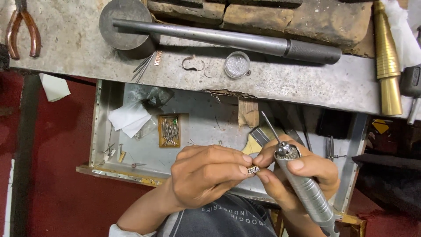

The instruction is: Polishing and inspecting a small metal jewelry piece using a rotary tool and a magnifying glass at a workbench.

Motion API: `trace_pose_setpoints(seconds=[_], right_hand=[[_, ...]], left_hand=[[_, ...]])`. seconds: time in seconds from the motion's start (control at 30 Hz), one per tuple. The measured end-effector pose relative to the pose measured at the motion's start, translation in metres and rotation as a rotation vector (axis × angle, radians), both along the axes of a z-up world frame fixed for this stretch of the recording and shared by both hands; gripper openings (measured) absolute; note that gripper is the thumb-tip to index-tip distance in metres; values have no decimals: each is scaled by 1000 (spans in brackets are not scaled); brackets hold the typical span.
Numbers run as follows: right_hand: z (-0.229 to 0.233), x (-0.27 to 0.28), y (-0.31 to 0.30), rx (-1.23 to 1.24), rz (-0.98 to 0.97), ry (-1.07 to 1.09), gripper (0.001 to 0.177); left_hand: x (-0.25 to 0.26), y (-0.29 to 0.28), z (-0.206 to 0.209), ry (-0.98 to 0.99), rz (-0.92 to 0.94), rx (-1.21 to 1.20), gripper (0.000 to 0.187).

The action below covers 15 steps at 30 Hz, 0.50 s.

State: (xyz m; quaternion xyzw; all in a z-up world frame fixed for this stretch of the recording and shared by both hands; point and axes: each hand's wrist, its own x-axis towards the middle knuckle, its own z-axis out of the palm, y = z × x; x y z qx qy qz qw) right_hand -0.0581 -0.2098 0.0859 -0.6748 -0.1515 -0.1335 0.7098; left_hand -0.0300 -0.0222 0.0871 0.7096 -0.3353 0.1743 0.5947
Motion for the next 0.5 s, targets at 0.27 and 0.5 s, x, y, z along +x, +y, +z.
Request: trace_pose_setpoints(seconds=[0.27,0.5], right_hand=[[-7,2,-1,28,-9,-71,46],[-3,0,0,42,-20,-3,47]], left_hand=[[-2,-6,-3,337,-44,-185,25],[-7,-7,-11,540,-60,-186,25]])
